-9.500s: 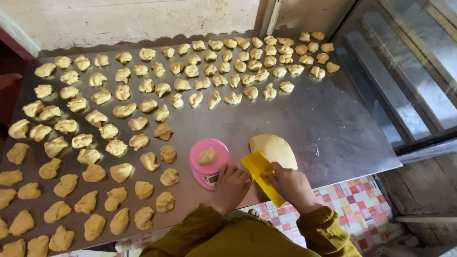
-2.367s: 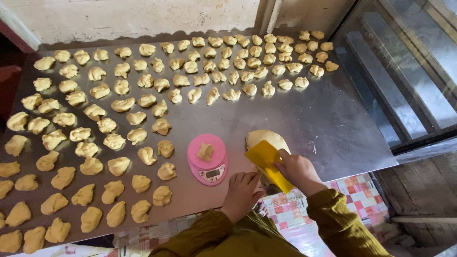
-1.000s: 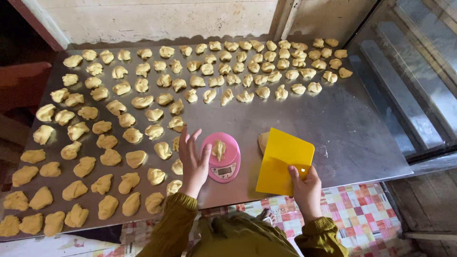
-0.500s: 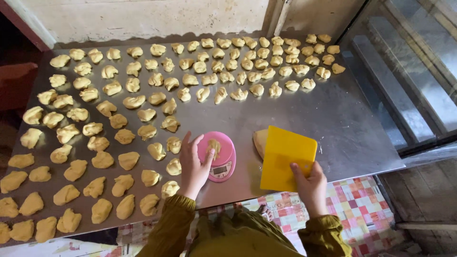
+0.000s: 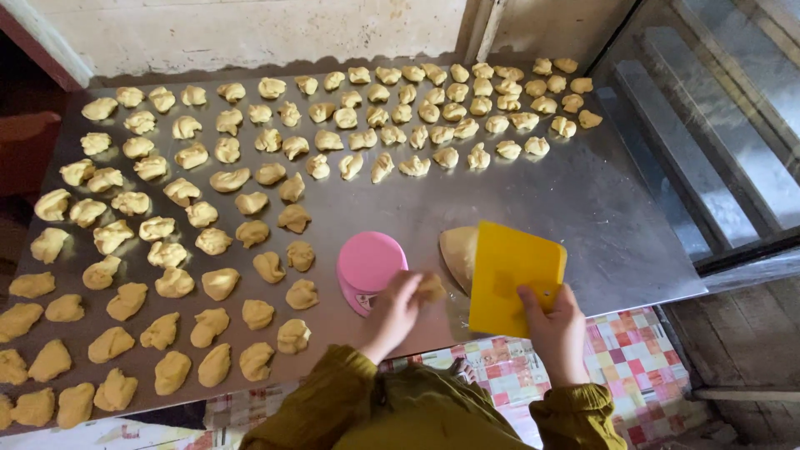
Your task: The person repeatedly cuts small pieces of dough from a large mass using a yellow scraper, weighs each piece on a pink digital scale, and places the weighed pieces onto a stainless steel table. The process is repeated continuously to produce many uniform dough portions.
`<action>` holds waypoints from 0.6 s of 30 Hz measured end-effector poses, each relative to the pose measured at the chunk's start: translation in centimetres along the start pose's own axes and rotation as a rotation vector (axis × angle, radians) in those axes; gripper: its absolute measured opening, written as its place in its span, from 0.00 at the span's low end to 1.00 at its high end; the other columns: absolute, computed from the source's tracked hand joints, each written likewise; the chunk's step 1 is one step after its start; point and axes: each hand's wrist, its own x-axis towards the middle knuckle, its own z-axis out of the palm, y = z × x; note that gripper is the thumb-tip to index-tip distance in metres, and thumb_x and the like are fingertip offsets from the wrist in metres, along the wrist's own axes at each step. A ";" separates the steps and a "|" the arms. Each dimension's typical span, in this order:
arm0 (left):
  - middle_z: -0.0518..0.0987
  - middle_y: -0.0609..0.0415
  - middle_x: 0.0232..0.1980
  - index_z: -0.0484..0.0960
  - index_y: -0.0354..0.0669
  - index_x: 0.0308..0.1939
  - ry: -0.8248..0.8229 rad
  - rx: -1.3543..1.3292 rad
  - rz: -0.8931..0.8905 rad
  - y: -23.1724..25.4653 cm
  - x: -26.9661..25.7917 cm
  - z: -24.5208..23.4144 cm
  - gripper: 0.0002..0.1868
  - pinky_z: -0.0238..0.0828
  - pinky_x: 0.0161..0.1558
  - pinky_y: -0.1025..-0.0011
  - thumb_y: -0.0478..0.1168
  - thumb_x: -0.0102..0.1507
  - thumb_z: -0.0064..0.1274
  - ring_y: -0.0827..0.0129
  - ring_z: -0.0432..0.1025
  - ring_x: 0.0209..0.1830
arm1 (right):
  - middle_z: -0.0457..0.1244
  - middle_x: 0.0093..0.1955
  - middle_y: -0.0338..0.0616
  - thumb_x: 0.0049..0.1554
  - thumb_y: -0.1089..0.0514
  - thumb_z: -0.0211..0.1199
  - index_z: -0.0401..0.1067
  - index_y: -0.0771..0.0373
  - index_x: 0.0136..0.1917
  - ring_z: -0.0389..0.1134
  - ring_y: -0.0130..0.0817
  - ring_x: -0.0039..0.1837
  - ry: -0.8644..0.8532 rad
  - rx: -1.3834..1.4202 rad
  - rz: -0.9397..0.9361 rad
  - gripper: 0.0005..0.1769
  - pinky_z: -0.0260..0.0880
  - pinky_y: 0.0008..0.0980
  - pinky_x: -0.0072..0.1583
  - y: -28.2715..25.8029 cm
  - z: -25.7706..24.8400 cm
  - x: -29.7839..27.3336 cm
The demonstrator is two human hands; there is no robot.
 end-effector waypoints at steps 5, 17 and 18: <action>0.53 0.38 0.79 0.65 0.44 0.73 -0.341 0.048 -0.272 3.0 -0.6 1.0 0.27 0.46 0.74 0.41 0.30 0.68 0.39 0.42 0.47 0.80 | 0.70 0.39 0.50 0.61 0.39 0.56 0.67 0.56 0.50 0.71 0.49 0.41 -0.308 -0.281 -0.079 0.19 0.65 0.42 0.40 -0.6 0.2 -1.0; 0.78 0.47 0.53 0.76 0.37 0.55 -0.208 0.269 0.129 0.4 -2.8 2.5 0.18 0.66 0.56 0.57 0.24 0.61 0.47 0.54 0.70 0.53 | 0.67 0.31 0.56 0.63 0.40 0.56 0.60 0.58 0.44 0.68 0.62 0.36 -0.334 -0.438 -0.390 0.20 0.60 0.54 0.37 1.8 4.0 -1.9; 0.78 0.48 0.51 0.76 0.39 0.53 -0.208 0.268 0.122 0.3 -2.9 2.5 0.18 0.66 0.55 0.58 0.24 0.60 0.49 0.55 0.70 0.51 | 0.66 0.31 0.55 0.63 0.40 0.56 0.61 0.58 0.44 0.68 0.60 0.35 -0.327 -0.435 -0.407 0.20 0.61 0.53 0.36 2.3 4.5 -1.8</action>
